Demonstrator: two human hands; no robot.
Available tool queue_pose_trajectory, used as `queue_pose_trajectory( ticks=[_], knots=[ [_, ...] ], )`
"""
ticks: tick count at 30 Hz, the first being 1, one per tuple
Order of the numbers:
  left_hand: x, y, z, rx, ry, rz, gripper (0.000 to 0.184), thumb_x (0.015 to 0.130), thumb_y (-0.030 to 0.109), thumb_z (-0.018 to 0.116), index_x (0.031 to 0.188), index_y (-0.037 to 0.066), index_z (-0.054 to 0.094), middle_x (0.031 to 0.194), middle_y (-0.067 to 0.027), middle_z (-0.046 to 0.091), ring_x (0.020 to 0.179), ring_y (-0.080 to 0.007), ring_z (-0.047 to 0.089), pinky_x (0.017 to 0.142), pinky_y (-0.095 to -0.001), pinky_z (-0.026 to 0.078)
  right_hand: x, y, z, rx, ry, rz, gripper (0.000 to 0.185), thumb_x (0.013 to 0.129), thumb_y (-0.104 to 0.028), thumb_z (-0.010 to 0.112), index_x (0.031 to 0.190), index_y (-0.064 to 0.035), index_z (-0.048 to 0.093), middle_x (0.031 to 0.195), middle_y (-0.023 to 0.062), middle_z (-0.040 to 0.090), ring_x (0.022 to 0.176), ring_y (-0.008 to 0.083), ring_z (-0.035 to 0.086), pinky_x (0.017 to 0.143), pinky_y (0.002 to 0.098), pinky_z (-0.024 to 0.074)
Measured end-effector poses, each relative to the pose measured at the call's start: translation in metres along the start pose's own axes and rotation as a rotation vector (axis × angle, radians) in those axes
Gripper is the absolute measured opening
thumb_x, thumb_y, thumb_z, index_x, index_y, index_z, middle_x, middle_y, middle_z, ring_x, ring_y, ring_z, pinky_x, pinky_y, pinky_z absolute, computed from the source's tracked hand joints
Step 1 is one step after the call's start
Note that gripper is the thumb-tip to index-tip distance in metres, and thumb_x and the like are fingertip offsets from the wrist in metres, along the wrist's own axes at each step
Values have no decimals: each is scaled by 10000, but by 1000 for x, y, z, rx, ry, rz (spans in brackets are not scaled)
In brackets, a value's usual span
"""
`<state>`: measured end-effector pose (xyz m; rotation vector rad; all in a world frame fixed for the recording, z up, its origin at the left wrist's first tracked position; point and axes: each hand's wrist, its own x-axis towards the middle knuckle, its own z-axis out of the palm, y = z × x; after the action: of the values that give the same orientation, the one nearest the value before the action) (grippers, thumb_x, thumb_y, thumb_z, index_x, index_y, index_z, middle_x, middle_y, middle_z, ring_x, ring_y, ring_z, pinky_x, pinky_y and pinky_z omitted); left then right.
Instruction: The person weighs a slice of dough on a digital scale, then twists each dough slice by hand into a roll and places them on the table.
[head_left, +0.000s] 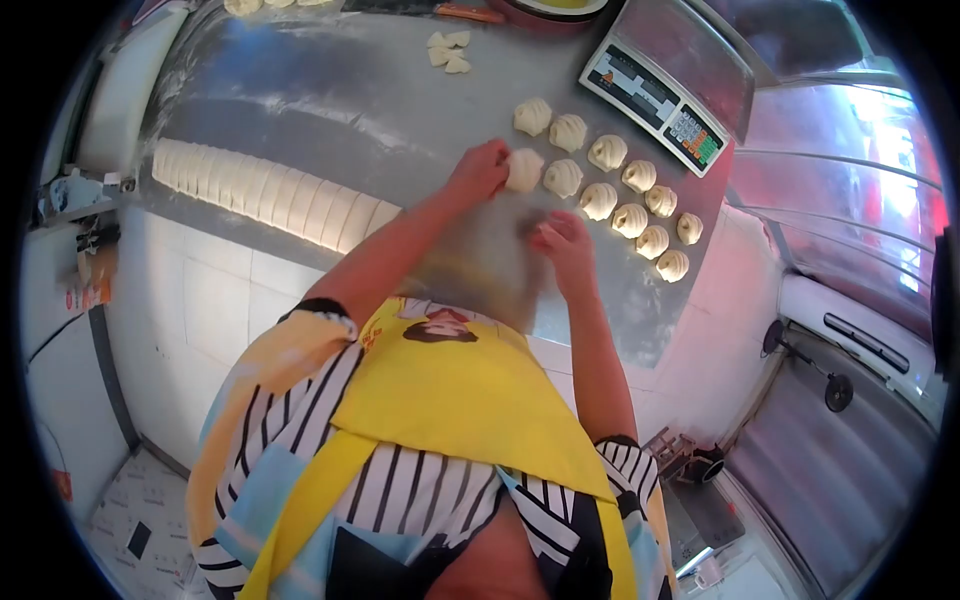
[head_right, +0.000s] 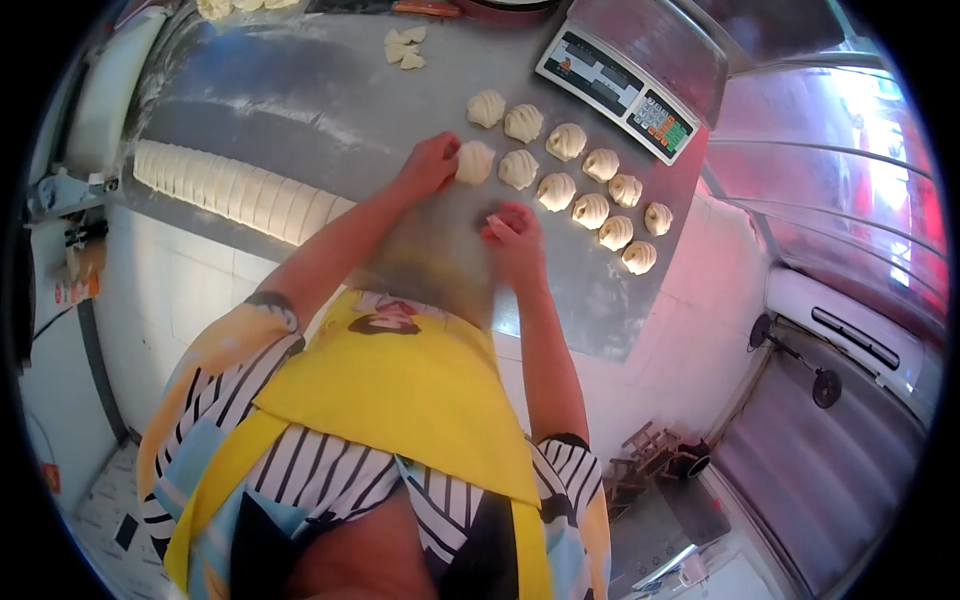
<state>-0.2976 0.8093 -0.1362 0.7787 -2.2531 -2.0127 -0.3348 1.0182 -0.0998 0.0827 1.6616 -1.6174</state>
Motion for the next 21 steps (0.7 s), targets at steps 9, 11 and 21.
queue_pose_trajectory(
  ticks=[9,11,21],
  knots=[
    [7,47,-50,302,-112,-113,421,814,111,554,1207,8,445,722,-112,619,544,-179,613,518,-306,481,11,-4,48,-453,-181,-84,294,785,-190,691,963,23,594,817,79,617,722,145,581,626,273,476],
    [-21,47,-102,120,-42,-88,446,828,125,564,1242,13,440,762,-98,628,590,-150,622,542,-279,483,27,6,95,-681,-299,-243,355,749,-240,722,947,31,604,879,117,621,769,193,594,661,316,480],
    [-124,-17,-162,-33,10,-56,291,922,202,527,1144,18,568,957,-89,641,920,-132,582,820,-280,463,41,51,207,-1007,-604,-254,489,614,-210,773,1006,-2,569,927,97,591,843,227,581,749,330,462]
  ],
)
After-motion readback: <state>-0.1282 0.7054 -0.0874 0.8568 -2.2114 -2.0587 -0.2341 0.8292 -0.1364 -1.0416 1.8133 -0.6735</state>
